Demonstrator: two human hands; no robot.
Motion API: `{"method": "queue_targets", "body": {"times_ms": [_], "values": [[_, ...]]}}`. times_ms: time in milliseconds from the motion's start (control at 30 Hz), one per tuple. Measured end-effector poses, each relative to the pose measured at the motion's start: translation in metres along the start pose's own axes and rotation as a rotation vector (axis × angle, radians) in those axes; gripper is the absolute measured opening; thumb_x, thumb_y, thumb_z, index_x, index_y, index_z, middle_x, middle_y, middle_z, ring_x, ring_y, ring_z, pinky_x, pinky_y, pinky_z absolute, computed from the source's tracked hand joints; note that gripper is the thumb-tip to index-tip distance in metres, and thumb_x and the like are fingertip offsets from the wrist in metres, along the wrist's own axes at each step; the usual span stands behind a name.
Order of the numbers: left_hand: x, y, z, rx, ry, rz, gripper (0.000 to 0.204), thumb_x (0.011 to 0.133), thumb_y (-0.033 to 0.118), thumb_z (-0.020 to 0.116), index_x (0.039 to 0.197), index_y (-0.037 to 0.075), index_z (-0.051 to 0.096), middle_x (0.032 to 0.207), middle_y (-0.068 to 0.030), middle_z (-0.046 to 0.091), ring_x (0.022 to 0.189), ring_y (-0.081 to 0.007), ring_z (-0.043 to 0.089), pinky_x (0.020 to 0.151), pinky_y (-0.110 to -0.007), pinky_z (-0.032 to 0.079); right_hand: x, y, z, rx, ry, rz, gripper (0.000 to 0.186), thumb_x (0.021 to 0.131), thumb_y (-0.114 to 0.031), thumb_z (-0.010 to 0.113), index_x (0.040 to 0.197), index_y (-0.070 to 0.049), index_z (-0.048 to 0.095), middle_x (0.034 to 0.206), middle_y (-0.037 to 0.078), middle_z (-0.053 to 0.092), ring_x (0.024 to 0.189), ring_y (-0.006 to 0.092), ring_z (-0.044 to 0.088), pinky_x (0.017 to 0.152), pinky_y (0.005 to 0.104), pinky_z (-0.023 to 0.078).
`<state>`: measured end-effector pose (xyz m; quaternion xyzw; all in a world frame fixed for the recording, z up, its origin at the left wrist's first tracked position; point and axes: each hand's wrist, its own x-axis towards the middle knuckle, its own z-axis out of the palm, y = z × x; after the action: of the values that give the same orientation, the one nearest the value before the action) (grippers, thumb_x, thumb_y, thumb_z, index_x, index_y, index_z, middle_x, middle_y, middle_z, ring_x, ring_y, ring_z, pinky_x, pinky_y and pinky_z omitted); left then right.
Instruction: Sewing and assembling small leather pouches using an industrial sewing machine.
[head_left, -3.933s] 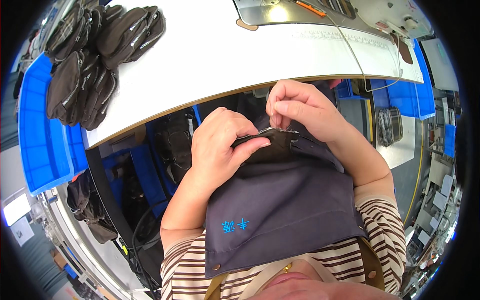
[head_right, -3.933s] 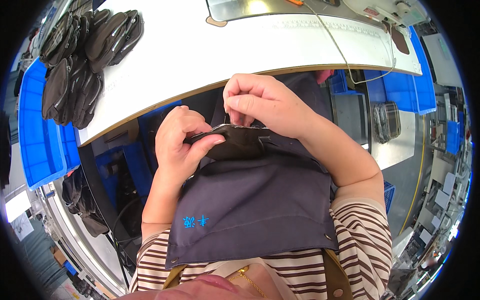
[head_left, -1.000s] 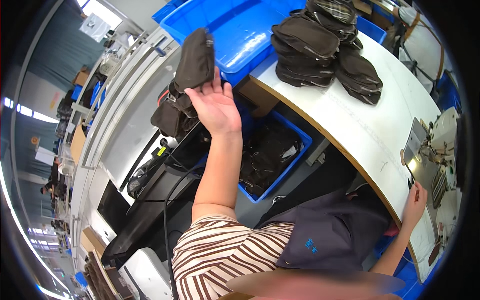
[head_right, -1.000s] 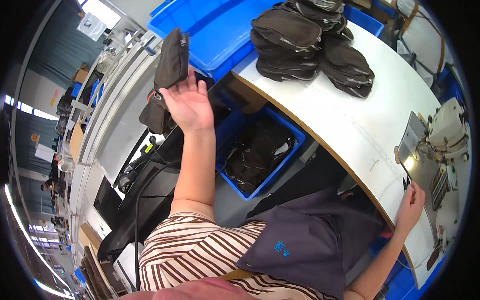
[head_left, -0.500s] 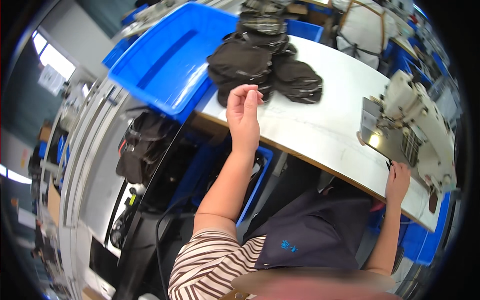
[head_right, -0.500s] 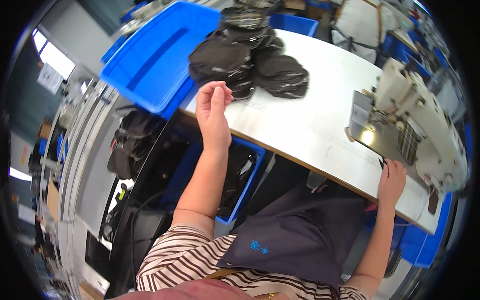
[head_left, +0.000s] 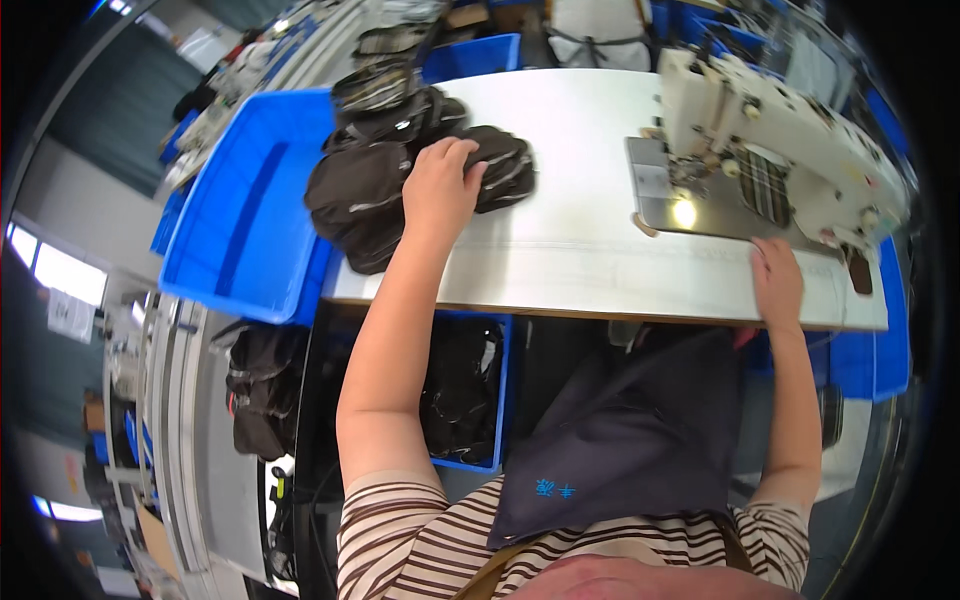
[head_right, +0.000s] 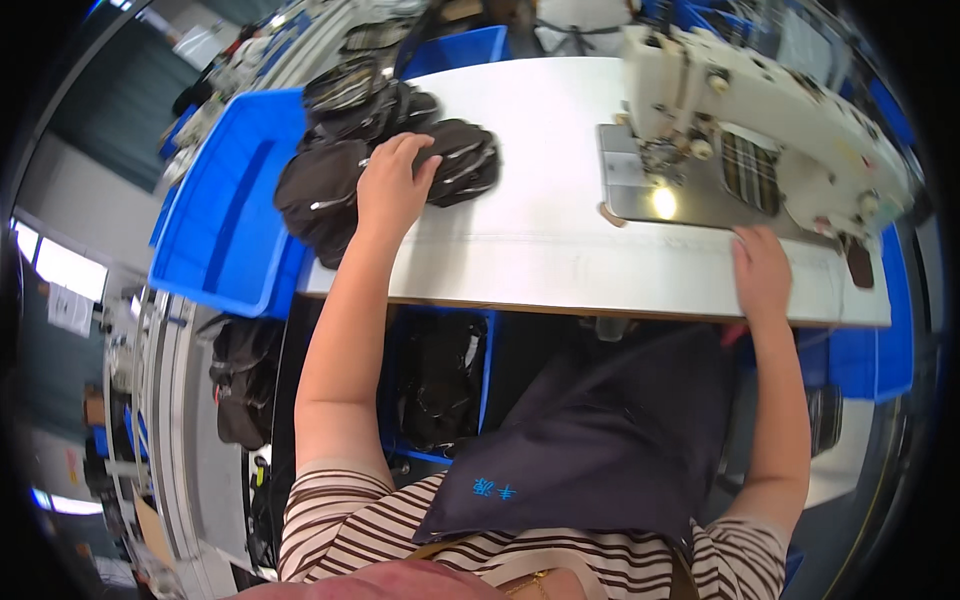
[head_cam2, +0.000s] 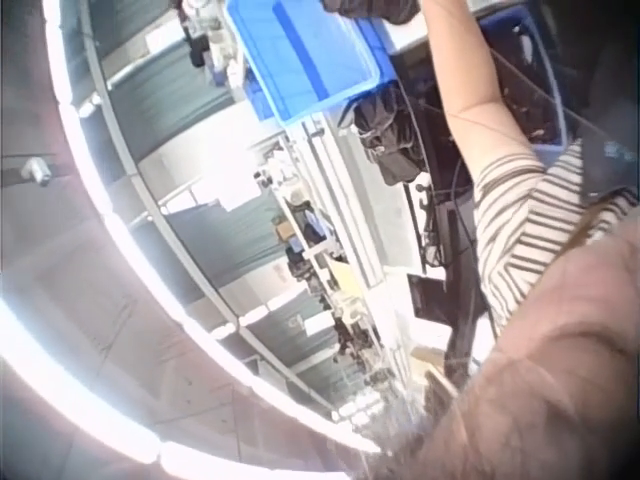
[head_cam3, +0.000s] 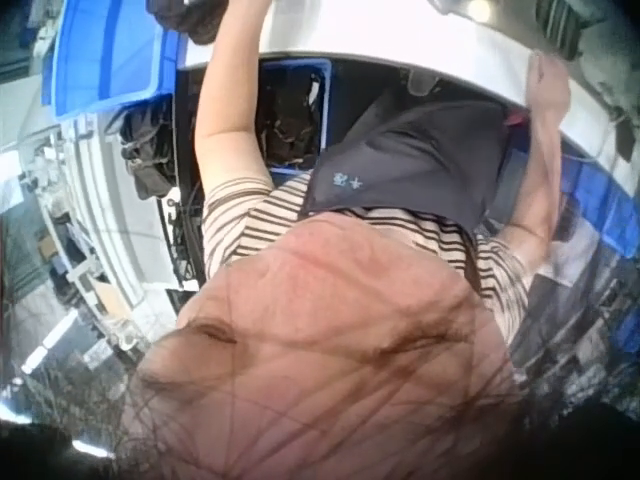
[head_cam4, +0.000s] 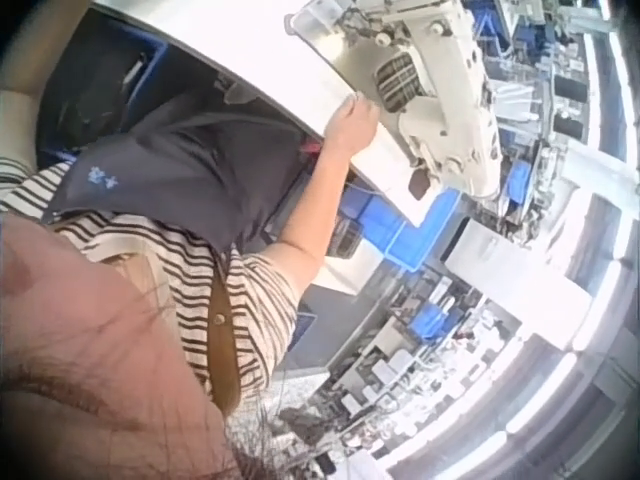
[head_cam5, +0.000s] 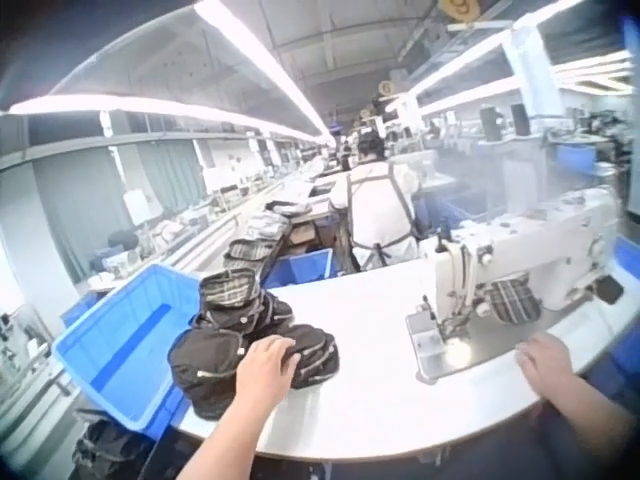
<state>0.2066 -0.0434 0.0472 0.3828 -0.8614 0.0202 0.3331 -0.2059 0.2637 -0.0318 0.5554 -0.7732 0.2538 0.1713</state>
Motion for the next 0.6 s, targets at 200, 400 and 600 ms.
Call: {"method": "queue_targets", "body": {"times_ms": [200,400,600], "values": [[0.003,-0.069,0.058,0.039,-0.031,-0.074,0.029,0.090,0.026,0.077,0.116,0.015,0.075,0.113,-0.0112,0.072,0.108,-0.0363,0.065,0.094,-0.047,0.053,0.052,-0.001,0.008,0.014,0.095,-0.041,0.018,0.096,-0.019,0.066,0.105,-0.006,0.074,0.107,0.013,0.071,0.104,0.0352,0.067,0.089,0.0448,0.054],[0.003,-0.058,0.076,-0.049,-0.066,-0.264,0.017,0.094,0.027,0.073,0.095,0.010,0.071,0.093,-0.0074,0.071,0.090,-0.0320,0.067,0.079,-0.047,0.051,0.103,0.072,0.011,-0.165,-0.113,0.176,0.023,0.096,-0.026,0.065,0.104,-0.007,0.075,0.103,0.014,0.072,0.101,0.0358,0.068,0.087,0.0478,0.054],[0.017,-0.042,0.061,0.071,-0.228,-0.225,0.018,0.096,0.026,0.071,0.098,0.008,0.068,0.095,-0.0103,0.071,0.092,-0.0338,0.068,0.077,-0.047,0.052,0.123,0.088,0.043,-0.349,-0.239,0.162,0.019,0.092,-0.024,0.065,0.093,-0.007,0.075,0.102,0.014,0.074,0.099,0.0357,0.069,0.086,0.0484,0.055]]}}
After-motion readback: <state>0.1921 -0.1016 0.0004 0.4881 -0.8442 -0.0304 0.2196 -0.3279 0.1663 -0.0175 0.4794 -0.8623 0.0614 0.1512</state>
